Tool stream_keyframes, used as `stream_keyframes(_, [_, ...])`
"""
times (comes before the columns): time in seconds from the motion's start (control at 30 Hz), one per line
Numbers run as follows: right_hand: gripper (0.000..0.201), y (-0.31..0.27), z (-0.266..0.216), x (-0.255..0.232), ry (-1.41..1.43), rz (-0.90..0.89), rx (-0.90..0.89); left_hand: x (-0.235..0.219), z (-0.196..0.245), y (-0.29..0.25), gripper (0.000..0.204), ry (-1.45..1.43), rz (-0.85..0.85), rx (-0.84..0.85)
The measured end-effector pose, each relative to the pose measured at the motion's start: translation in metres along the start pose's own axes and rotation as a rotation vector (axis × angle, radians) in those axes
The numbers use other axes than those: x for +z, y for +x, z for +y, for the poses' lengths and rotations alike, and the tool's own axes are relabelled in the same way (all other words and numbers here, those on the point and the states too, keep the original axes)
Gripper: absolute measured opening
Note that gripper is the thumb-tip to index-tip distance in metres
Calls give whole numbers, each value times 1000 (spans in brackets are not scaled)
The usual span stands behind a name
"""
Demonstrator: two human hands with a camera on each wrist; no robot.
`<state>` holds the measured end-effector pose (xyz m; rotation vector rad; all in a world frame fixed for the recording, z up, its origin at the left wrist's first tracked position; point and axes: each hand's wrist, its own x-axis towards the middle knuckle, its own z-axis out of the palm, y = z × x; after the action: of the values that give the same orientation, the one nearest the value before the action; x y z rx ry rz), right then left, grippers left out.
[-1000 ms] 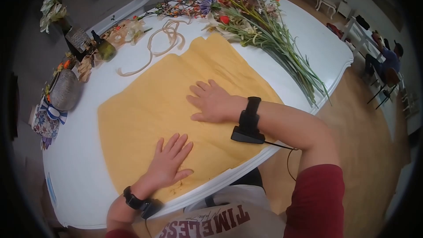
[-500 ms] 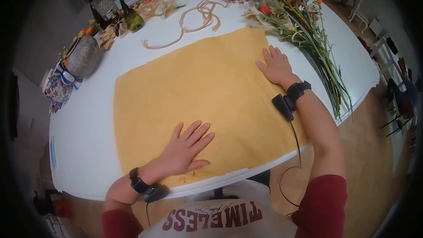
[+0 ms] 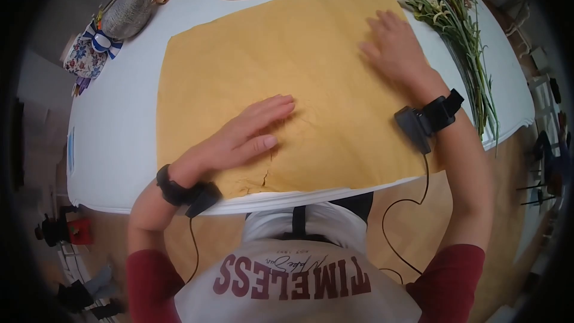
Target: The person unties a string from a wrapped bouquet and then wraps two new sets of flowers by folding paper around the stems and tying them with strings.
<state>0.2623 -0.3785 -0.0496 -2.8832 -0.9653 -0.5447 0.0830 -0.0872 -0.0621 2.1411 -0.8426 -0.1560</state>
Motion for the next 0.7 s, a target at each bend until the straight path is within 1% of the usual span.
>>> stream_keyframes(0.03, [56, -6, -12, -5, 59, -18, -39, -4, 4, 0, 53, 7, -4, 20])
stream_keyframes(0.07, [56, -14, -27, -8, 118, -37, -75, -8, 8, 0, 55, 26, 11, -1])
stream_keyframes(0.1, [58, -20, -44, -15, 148, -103, -103, -12, 12, 1, 56, 47, 23, -11])
stream_keyframes(0.13, [59, -25, -57, -23, 167, -164, -120, -17, 16, 2, 56, 56, 10, 40])
stream_keyframes(0.17, [60, -31, -64, -18, 192, -158, -144, -21, 20, 3, 58, 157, 10, 2])
stream_keyframes(0.2, [62, -38, -66, -6, 216, -156, -165, -24, 21, 4, 60, 253, 14, -33])
stream_keyframes(0.27, [63, -47, -64, 18, 226, -111, -164, -17, 10, -1, 64, 317, -38, -94])
stream_keyframes(0.3, [63, -47, -61, 20, 200, -102, -137, -12, 8, -3, 64, 317, -45, -56])
stream_keyframes(0.37, [65, -45, -57, 20, 319, -128, -147, -6, 6, -7, 63, 475, -74, -144])
stream_keyframes(0.4, [65, -45, -57, 20, 307, -116, -132, -5, 6, -8, 63, 483, -78, -123])
stream_keyframes(0.47, [64, -46, -57, 20, 331, -119, -140, -4, 5, -8, 65, 463, -79, -182])
stream_keyframes(0.5, [64, -46, -56, 20, 321, -107, -133, -5, 5, -8, 65, 472, -77, -167])
stream_keyframes(0.57, [64, -47, -56, 21, 344, -113, -140, -7, 7, -8, 62, 372, -42, -178])
stream_keyframes(0.6, [64, -48, -56, 23, 353, -108, -139, -8, 6, -7, 62, 377, -43, -168])
stream_keyframes(0.67, [63, -49, -56, 22, 362, -102, -132, -9, 2, -10, 53, 130, 86, -190])
stream_keyframes(0.7, [62, -49, -56, 22, 377, -103, -128, -11, -1, -12, 53, 133, 83, -193])
